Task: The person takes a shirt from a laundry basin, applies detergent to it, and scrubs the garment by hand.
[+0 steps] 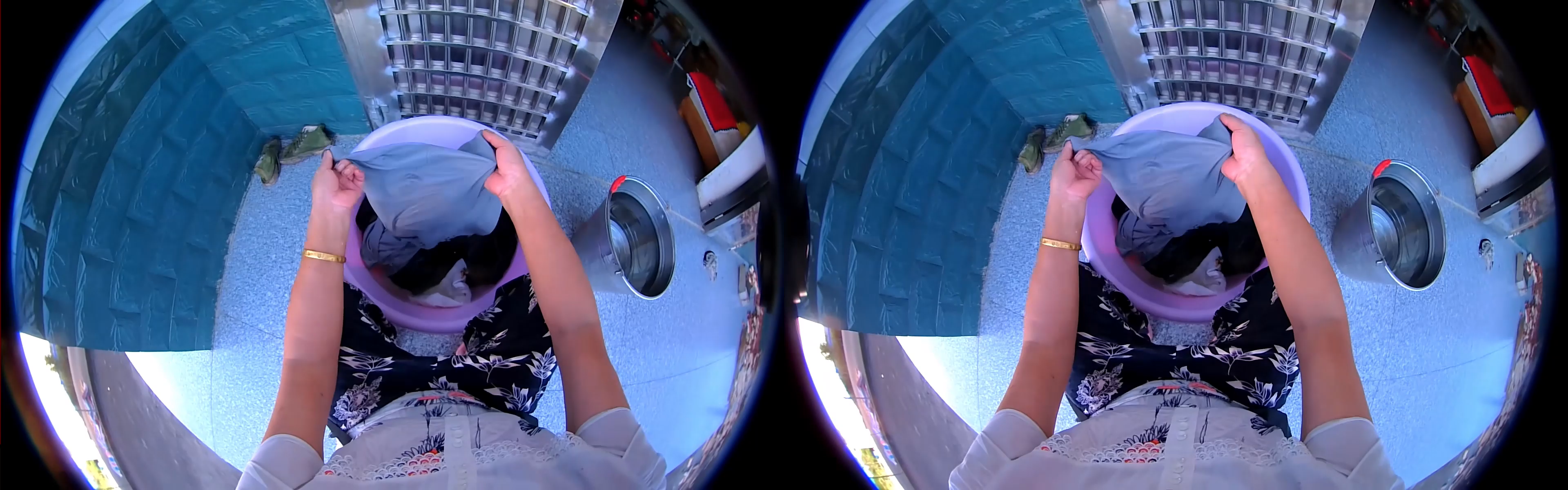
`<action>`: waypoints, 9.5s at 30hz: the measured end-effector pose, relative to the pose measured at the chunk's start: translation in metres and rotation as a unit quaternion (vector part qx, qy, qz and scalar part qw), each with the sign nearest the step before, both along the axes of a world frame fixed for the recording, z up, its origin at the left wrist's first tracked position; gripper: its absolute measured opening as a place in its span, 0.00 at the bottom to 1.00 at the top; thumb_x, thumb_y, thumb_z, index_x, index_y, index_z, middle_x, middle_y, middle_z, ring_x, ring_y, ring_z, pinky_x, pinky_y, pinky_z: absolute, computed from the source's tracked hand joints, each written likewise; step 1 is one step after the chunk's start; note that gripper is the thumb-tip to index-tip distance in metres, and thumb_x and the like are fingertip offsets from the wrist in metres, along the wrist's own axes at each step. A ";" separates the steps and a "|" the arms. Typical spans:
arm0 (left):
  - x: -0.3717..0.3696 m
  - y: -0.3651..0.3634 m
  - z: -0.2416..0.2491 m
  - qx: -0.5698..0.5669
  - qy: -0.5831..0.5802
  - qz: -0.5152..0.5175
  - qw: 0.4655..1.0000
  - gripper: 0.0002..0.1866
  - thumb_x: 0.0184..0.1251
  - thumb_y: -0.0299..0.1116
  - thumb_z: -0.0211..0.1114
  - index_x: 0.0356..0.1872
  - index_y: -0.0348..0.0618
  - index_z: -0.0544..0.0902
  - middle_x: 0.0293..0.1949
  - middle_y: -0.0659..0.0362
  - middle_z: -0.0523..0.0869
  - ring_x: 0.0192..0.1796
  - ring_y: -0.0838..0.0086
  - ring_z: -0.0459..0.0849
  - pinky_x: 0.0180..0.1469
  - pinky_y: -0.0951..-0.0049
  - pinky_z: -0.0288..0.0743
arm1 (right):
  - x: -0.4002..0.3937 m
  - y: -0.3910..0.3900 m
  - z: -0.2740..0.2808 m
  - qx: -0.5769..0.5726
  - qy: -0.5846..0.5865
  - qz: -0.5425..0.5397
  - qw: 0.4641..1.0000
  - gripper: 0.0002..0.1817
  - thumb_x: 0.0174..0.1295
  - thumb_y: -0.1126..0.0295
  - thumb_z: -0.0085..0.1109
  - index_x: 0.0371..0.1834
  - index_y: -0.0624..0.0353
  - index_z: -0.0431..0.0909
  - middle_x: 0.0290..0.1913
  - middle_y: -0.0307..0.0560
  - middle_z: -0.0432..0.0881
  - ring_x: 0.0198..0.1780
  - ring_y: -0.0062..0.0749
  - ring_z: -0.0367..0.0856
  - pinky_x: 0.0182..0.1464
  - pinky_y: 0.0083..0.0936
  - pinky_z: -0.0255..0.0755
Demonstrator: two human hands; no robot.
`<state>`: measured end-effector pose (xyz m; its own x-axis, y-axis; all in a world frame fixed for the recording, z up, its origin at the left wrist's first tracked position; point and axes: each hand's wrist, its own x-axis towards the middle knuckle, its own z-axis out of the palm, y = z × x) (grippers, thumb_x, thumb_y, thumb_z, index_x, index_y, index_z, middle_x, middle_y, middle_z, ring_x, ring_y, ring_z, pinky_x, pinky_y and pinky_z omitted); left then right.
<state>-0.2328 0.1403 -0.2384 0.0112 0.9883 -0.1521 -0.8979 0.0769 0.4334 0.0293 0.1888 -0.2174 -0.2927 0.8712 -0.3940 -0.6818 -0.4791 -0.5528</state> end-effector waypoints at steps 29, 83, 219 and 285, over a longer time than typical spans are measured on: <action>0.003 -0.018 0.032 0.079 -0.127 -0.113 0.982 0.13 0.64 0.29 0.40 0.39 0.30 0.71 0.42 0.44 0.75 0.45 0.58 0.75 0.51 0.61 0.70 | -0.056 -0.059 -0.172 0.001 -0.493 0.447 0.747 0.20 0.56 0.56 0.46 0.44 0.59 0.72 0.32 0.51 0.77 0.32 0.39 0.77 0.36 0.32 0.71; 0.035 -0.018 0.023 0.062 0.006 0.042 0.997 0.18 0.51 0.37 0.47 0.37 0.35 0.76 0.39 0.52 0.79 0.43 0.62 0.77 0.50 0.63 0.69 | -0.052 -0.054 -0.011 0.574 -0.510 0.045 0.640 0.08 0.49 0.68 0.56 0.28 0.60 0.71 0.24 0.48 0.71 0.31 0.42 0.72 0.35 0.33 0.66; 0.123 -0.027 -0.014 -0.125 0.182 -0.121 0.968 0.26 0.64 0.50 0.42 0.54 0.41 0.65 0.54 0.54 0.69 0.58 0.61 0.65 0.61 0.58 0.54 | 0.241 -0.180 -0.262 0.164 -0.789 -0.095 0.584 0.06 0.50 0.73 0.49 0.30 0.61 0.73 0.30 0.58 0.76 0.33 0.52 0.76 0.36 0.40 0.70; 0.098 -0.015 -0.040 -0.186 -0.004 -0.077 0.979 0.21 0.67 0.49 0.38 0.41 0.43 0.73 0.40 0.58 0.78 0.42 0.66 0.77 0.47 0.61 0.70 | -0.043 -0.056 -0.075 0.289 -0.401 0.135 0.859 0.25 0.63 0.50 0.35 0.36 0.63 0.72 0.31 0.46 0.76 0.36 0.26 0.71 0.43 0.22 0.63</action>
